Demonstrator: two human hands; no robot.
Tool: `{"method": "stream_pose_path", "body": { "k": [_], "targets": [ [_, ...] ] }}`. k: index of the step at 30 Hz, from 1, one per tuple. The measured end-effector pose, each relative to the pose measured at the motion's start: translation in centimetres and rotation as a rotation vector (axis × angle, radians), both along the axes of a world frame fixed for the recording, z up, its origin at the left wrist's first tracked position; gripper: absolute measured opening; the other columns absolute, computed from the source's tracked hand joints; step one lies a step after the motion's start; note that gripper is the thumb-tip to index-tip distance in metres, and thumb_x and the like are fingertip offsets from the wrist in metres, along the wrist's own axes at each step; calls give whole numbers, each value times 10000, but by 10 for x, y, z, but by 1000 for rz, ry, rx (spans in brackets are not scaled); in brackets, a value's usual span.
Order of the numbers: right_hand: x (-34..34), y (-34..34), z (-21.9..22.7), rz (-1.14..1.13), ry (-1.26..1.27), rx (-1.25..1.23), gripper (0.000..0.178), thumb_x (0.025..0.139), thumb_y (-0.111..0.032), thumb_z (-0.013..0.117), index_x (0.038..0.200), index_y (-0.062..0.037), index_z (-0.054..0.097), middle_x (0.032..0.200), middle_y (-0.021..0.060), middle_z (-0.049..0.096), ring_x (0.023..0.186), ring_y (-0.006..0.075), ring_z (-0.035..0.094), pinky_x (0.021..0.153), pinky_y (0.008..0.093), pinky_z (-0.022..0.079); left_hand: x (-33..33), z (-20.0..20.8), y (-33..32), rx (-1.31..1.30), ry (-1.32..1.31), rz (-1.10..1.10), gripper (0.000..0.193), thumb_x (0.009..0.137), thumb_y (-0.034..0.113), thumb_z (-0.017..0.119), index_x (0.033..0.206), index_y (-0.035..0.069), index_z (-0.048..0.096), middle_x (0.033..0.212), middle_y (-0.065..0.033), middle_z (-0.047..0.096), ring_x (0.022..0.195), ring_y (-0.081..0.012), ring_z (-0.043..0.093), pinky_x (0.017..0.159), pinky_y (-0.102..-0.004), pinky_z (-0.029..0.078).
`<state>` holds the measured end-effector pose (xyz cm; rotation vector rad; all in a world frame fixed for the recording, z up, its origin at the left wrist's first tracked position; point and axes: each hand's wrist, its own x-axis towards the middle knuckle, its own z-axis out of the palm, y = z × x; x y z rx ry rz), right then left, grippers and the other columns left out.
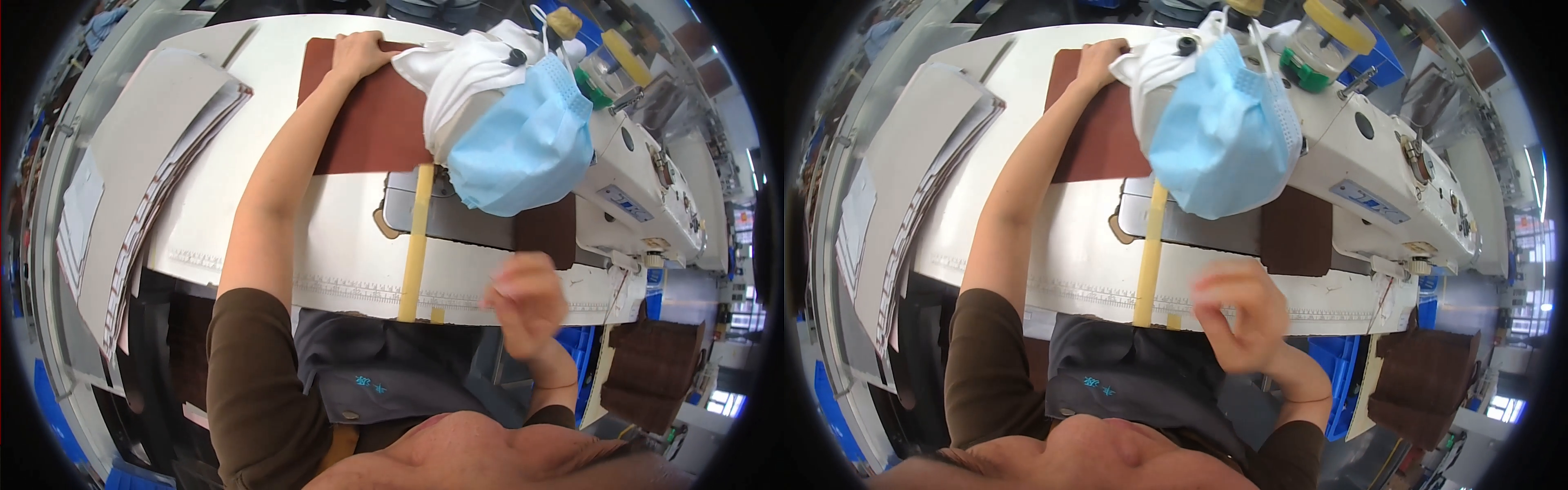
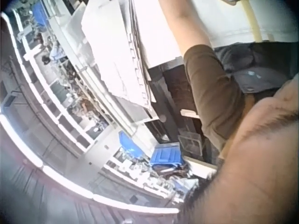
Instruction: Sewing together leather pieces using an industrial sewing machine to create wallets.
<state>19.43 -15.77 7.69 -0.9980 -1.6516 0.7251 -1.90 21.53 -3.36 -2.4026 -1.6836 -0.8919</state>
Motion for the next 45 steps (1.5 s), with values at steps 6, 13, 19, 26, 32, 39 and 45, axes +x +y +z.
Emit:
{"method": "stream_pose_path", "body": {
  "k": [6, 13, 19, 26, 32, 39, 45],
  "targets": [
    [-39, 23, -51, 144, -121, -205, 249, 807, -5, 646, 1047, 0, 578, 1053, 128, 617, 848, 236, 631, 730, 298, 488, -118, 33, -118, -131, -449, 63, 392, 755, 412, 736, 867, 37, 723, 753, -127, 691, 668, -205, 656, 663, -294, 498],
    [-128, 40, -67, 180, -2, -268, 341, 828, -184, 688, 1075, 28, 588, 911, 181, 673, 816, 256, 665, 742, 327, 510, -138, 78, -292, -198, -1004, 24, 182, 772, 162, 755, 820, -6, 705, 702, -18, 652, 619, -90, 576, 580, -225, 471],
    [-167, -5, -65, 148, -486, 104, 161, 885, -62, 557, 1017, 28, 566, 813, 215, 631, 739, 258, 672, 590, 370, 513, -82, 48, -418, -138, -1026, 167, 778, 859, 263, 658, 1427, -38, 221, 1435, -206, 283, 1375, -310, 230, 1112, -387, 225],
    [-193, -68, -76, 793, -619, 237, 532, 826, -236, 673, 1268, 6, 503, 1246, 218, 541, 975, 311, 625, 812, 349, 511, -156, -60, -536, 110, -1643, 648, 375, 929, 83, 538, 1276, -20, 437, 1205, -99, 563, 1080, -190, 533, 946, -312, 422],
    [-125, -25, -56, 374, -546, 97, 285, 850, -50, 626, 1133, -20, 622, 1168, 176, 615, 1067, 309, 607, 905, 367, 469, -206, -223, -595, -158, -1240, 1225, 454, 876, 91, 609, 1280, -7, 429, 1241, -186, 547, 1160, -292, 512, 992, -349, 393],
    [37, 44, -45, -279, -654, 208, 201, 890, -44, 587, 1070, 22, 643, 1081, 132, 653, 940, 237, 630, 830, 328, 491, -194, -199, -562, -196, -745, 1608, 772, 749, 68, 717, 1382, 64, 277, 1292, -203, 344, 1193, -356, 381, 1015, -410, 349],
    [121, 72, -62, -406, -852, -179, 230, 868, -99, 613, 1087, -30, 616, 930, 89, 636, 796, 230, 592, 756, 334, 474, -289, 10, -443, 750, -177, 732, 267, 798, -52, 564, 1062, -13, 560, 1034, -158, 587, 974, -321, 550, 871, -371, 426]
  ]
}}
